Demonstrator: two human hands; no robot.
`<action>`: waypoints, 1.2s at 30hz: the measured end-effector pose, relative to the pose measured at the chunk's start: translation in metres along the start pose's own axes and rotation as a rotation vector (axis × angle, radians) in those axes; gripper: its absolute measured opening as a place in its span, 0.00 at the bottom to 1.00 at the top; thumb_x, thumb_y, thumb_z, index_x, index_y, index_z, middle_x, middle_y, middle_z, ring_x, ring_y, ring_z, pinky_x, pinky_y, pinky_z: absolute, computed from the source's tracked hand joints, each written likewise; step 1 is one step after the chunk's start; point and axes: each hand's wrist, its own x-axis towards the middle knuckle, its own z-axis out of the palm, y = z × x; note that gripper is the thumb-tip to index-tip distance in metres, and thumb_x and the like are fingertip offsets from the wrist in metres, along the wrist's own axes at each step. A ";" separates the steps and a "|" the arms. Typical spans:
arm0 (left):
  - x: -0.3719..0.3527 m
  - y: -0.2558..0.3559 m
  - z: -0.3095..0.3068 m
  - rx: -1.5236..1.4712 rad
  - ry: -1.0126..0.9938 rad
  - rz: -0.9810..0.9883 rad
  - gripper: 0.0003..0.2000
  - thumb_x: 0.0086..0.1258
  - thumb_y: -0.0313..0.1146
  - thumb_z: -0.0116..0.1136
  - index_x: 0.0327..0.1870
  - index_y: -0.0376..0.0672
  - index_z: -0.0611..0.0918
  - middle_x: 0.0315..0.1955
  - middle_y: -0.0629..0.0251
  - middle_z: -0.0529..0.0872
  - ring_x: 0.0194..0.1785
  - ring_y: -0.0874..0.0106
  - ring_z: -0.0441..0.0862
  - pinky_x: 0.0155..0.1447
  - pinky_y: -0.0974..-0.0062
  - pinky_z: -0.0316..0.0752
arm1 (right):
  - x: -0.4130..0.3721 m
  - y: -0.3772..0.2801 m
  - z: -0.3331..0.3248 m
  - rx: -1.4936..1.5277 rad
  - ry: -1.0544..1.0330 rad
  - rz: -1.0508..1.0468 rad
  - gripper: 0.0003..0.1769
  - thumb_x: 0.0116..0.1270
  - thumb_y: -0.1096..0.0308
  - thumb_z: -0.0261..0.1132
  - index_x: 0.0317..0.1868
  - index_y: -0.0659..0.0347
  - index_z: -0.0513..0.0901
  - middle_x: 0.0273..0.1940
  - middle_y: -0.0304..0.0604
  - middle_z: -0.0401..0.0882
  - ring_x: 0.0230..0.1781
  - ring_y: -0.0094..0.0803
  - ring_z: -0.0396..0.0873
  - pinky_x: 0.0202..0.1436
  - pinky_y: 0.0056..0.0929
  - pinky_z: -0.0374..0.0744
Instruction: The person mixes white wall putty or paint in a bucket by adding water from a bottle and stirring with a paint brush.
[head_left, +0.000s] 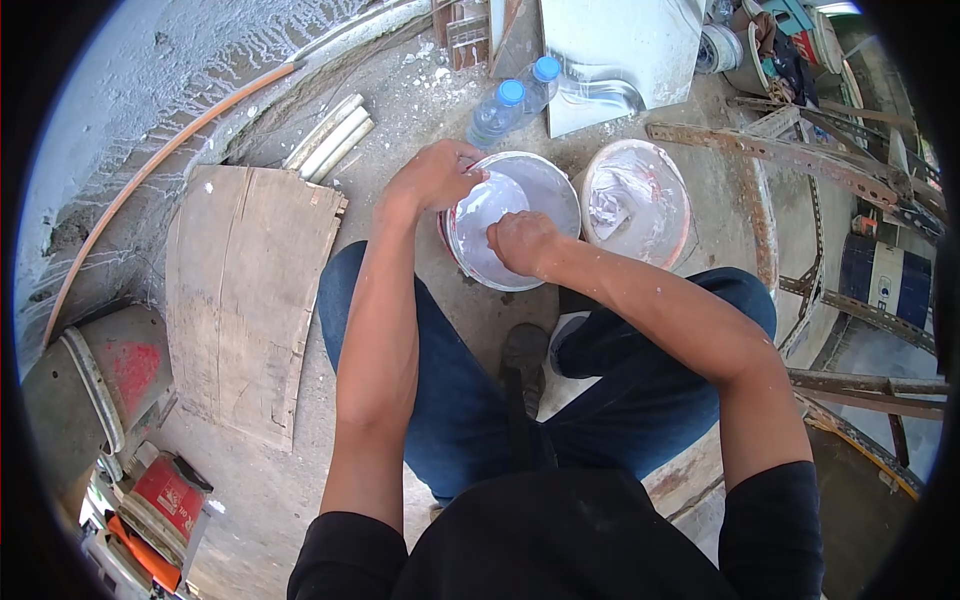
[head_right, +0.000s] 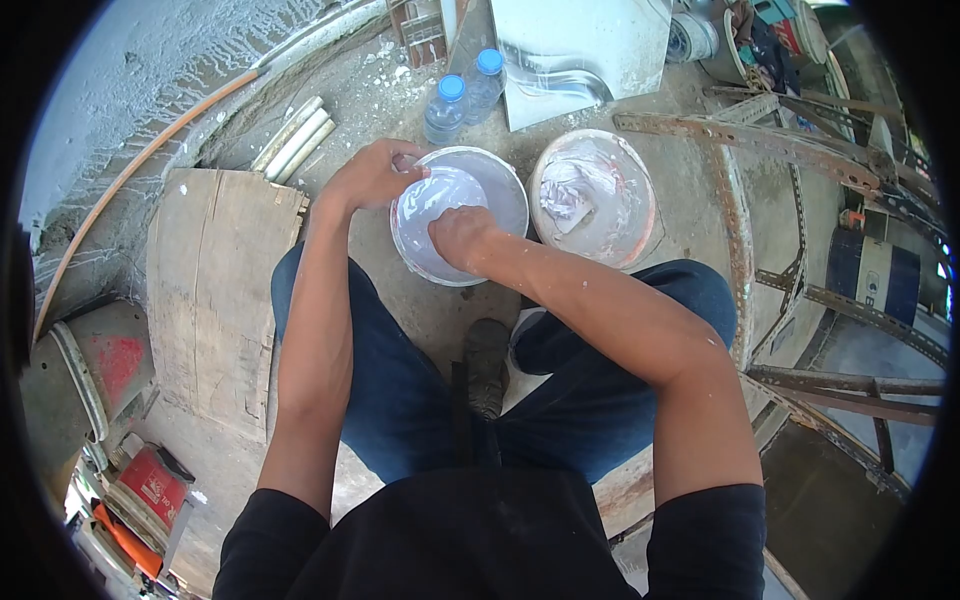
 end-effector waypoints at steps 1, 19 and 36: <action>0.002 0.000 0.001 0.001 0.000 -0.002 0.18 0.64 0.39 0.63 0.53 0.45 0.84 0.47 0.48 0.85 0.51 0.56 0.84 0.57 0.66 0.76 | 0.000 0.000 -0.001 0.036 0.017 -0.018 0.16 0.70 0.60 0.54 0.49 0.62 0.79 0.46 0.56 0.82 0.48 0.49 0.83 0.50 0.44 0.80; 0.006 -0.012 0.005 0.032 0.036 0.048 0.20 0.64 0.42 0.62 0.56 0.47 0.83 0.43 0.50 0.86 0.45 0.60 0.85 0.52 0.67 0.76 | 0.004 0.002 0.007 0.051 0.007 -0.015 0.17 0.73 0.59 0.51 0.48 0.63 0.79 0.43 0.57 0.82 0.48 0.51 0.81 0.51 0.46 0.79; 0.002 -0.008 0.004 0.009 0.016 0.005 0.19 0.64 0.40 0.63 0.55 0.47 0.83 0.47 0.49 0.85 0.50 0.57 0.83 0.56 0.66 0.75 | 0.002 0.004 0.008 -0.014 0.060 -0.014 0.17 0.72 0.60 0.52 0.46 0.63 0.80 0.41 0.56 0.83 0.45 0.49 0.83 0.48 0.43 0.80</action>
